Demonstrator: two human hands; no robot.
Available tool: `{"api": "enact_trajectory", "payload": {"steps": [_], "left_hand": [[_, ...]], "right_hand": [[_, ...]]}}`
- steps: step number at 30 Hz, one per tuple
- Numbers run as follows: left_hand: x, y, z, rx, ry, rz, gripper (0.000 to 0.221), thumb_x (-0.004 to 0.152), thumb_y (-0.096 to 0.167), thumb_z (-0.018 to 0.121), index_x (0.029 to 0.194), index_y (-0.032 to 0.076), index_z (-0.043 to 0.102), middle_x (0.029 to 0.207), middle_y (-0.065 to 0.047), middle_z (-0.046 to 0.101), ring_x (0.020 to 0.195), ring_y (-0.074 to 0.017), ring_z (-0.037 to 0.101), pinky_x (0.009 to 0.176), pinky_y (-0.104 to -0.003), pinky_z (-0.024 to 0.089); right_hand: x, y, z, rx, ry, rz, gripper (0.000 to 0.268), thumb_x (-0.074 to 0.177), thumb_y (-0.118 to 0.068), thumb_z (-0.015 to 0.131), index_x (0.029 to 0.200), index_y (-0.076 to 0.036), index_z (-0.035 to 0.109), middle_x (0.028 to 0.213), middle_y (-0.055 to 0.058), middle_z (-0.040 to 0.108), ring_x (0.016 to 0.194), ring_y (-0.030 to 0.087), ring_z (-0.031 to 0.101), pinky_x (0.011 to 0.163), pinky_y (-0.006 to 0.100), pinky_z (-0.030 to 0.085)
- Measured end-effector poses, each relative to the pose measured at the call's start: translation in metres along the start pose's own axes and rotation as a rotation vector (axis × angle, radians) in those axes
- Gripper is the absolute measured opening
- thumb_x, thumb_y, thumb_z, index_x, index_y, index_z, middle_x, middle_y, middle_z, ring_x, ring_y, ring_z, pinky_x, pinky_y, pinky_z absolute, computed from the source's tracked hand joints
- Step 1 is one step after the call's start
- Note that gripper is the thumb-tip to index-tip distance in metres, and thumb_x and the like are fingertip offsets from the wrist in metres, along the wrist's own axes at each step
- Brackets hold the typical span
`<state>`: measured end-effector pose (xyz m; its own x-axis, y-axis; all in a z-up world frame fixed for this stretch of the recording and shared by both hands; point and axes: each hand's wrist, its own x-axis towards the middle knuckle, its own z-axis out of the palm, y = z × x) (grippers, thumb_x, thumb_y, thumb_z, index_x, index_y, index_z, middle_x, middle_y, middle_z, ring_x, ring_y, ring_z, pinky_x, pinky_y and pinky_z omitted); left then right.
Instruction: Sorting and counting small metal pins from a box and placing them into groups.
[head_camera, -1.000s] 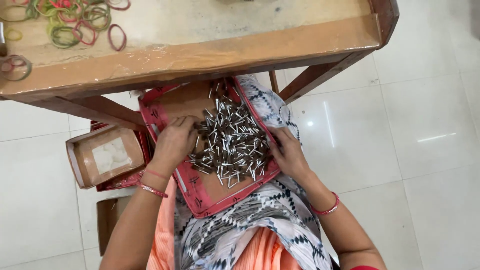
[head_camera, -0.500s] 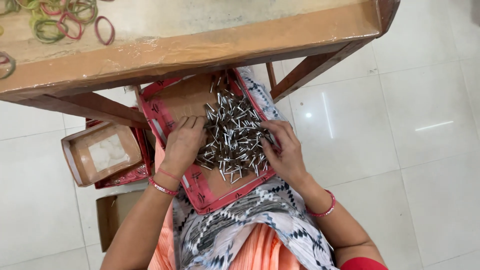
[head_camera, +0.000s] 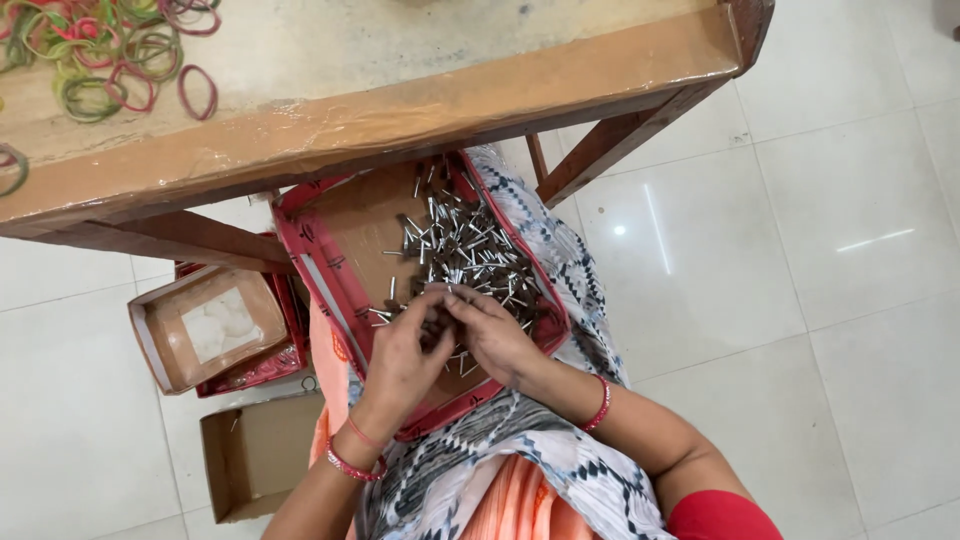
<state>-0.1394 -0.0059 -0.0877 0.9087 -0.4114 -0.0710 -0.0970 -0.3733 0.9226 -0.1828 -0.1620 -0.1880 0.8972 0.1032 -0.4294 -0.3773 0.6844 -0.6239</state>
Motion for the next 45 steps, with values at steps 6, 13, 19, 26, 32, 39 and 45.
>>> {"api": "enact_trajectory", "payload": {"steps": [6, 13, 19, 26, 32, 39, 45], "left_hand": [[0.027, -0.014, -0.029, 0.100, 0.076, 0.048, 0.021, 0.092, 0.012, 0.074, 0.110, 0.004, 0.068, 0.092, -0.013, 0.078, 0.080, -0.0213, 0.079, 0.072, -0.034, 0.061], [0.088, -0.045, -0.021, 0.612, 0.157, 0.237, 0.028, 0.088, 0.021, 0.080, 0.098, -0.001, 0.065, 0.090, -0.024, 0.071, 0.081, -0.0433, 0.069, 0.067, -0.049, 0.055], [0.064, -0.038, -0.013, 0.312, 0.125, 0.138, 0.017, 0.086, 0.008, 0.075, 0.101, 0.002, 0.069, 0.096, -0.017, 0.077, 0.085, -0.0284, 0.077, 0.076, -0.037, 0.061], [0.016, 0.020, 0.003, -0.028, -0.073, 0.018, 0.023, 0.084, 0.011, 0.075, 0.102, 0.000, 0.065, 0.087, -0.011, 0.078, 0.076, -0.0163, 0.077, 0.068, -0.031, 0.061], [0.070, 0.007, -0.007, 0.158, -0.018, 0.048, 0.019, 0.093, 0.016, 0.074, 0.106, 0.003, 0.067, 0.091, -0.014, 0.076, 0.081, -0.0258, 0.078, 0.070, -0.036, 0.059], [0.118, -0.025, 0.022, 0.441, -0.133, 0.371, 0.021, 0.082, 0.011, 0.076, 0.096, 0.002, 0.064, 0.094, -0.016, 0.069, 0.097, -0.0384, 0.063, 0.082, -0.050, 0.052], [0.087, -0.011, 0.002, 0.102, -0.098, 0.064, 0.015, 0.086, 0.010, 0.075, 0.099, 0.004, 0.070, 0.088, -0.011, 0.076, 0.078, -0.0251, 0.077, 0.072, -0.035, 0.059]], "right_hand": [[-0.013, -0.036, 0.008, -0.050, 0.016, -0.081, 0.031, 0.105, -0.027, 0.050, 0.118, -0.001, 0.061, 0.117, 0.012, 0.072, 0.115, 0.019, 0.068, 0.108, 0.033, 0.049], [-0.023, -0.037, -0.002, -0.197, 0.101, -0.285, 0.031, 0.115, -0.029, 0.048, 0.121, -0.002, 0.062, 0.084, -0.003, 0.049, 0.076, 0.009, 0.047, 0.069, 0.025, 0.043], [-0.027, -0.032, -0.002, 0.017, 0.146, 0.042, 0.029, 0.104, -0.021, 0.059, 0.128, -0.005, 0.062, 0.084, -0.001, 0.051, 0.076, 0.010, 0.051, 0.068, 0.026, 0.044], [-0.016, -0.018, 0.008, 0.009, 0.232, 0.063, 0.040, 0.098, -0.039, 0.057, 0.122, -0.007, 0.061, 0.108, 0.000, 0.068, 0.099, 0.012, 0.064, 0.089, 0.032, 0.053], [-0.020, -0.018, -0.026, -0.648, 0.128, -0.263, 0.044, 0.115, -0.041, 0.048, 0.107, 0.000, 0.061, 0.094, 0.005, 0.059, 0.091, 0.013, 0.056, 0.083, 0.031, 0.048], [-0.029, -0.042, -0.011, -0.645, 0.024, -0.066, 0.030, 0.107, -0.034, 0.044, 0.119, -0.010, 0.058, 0.075, 0.000, 0.053, 0.063, 0.012, 0.050, 0.054, 0.028, 0.043], [-0.021, -0.045, -0.014, -0.125, 0.126, 0.060, 0.029, 0.103, -0.029, 0.059, 0.124, -0.009, 0.061, 0.098, 0.000, 0.061, 0.085, 0.015, 0.059, 0.073, 0.032, 0.052]]}}
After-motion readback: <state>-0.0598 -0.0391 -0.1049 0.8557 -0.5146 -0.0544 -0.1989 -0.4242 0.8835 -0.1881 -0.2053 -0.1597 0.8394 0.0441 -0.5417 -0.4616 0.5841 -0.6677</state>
